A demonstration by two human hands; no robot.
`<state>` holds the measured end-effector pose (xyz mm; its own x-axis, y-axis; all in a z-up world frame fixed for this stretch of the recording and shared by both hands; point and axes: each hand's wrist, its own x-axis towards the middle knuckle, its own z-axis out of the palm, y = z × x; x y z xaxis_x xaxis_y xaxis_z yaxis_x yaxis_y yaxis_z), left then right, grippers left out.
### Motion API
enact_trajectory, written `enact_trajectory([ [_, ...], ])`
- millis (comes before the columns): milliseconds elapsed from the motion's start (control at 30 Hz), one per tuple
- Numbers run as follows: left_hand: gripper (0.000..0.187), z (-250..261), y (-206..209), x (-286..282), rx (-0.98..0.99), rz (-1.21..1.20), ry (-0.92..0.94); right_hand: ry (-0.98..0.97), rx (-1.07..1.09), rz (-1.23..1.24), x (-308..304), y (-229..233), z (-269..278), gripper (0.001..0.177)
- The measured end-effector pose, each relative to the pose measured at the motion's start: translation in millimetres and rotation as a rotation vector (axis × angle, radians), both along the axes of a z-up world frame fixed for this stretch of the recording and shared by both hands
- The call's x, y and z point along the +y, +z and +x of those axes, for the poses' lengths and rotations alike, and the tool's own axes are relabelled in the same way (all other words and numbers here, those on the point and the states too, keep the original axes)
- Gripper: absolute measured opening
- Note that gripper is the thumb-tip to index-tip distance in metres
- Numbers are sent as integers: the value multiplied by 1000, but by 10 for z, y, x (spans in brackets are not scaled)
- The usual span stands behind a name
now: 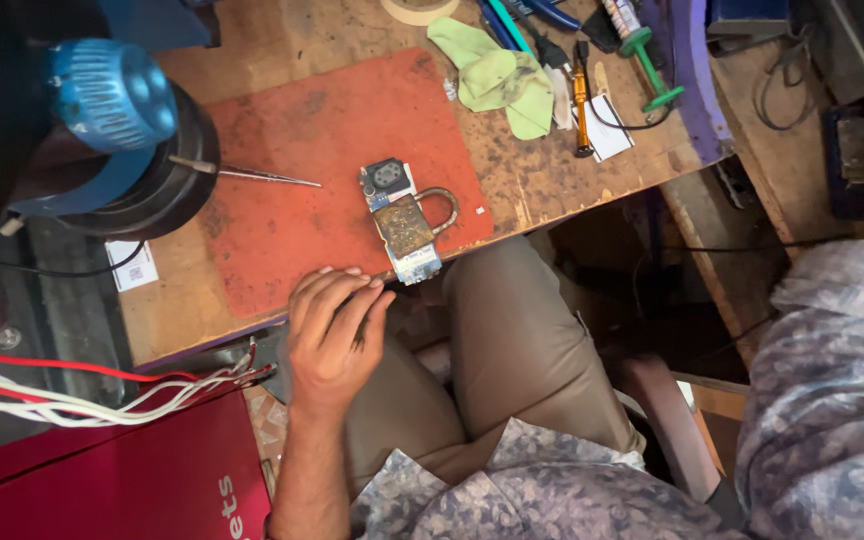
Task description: The person retrieves a small metal component from a drawer and places it on a workbench. They then use a soldering iron to apply solder to the component and a small electronic device, likely a lock mechanism, while holding it with tweezers.
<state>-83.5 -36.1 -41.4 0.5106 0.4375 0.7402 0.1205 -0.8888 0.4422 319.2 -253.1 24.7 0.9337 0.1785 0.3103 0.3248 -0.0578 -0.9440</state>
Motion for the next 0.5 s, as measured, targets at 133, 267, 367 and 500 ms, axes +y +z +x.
enact_trajectory([
  [133,26,12,-8,-7,-4,5,6,94,-9,118,32,44,-226,17],
  [267,28,22,-33,-12,2,17,21,252,-13,222,101,174,-441,20],
  [367,30,41,-43,-28,-7,2,38,422,-27,253,153,130,-819,22],
  [500,32,70,-48,-58,-38,-10,70,559,-161,24,322,-149,-1545,20],
])
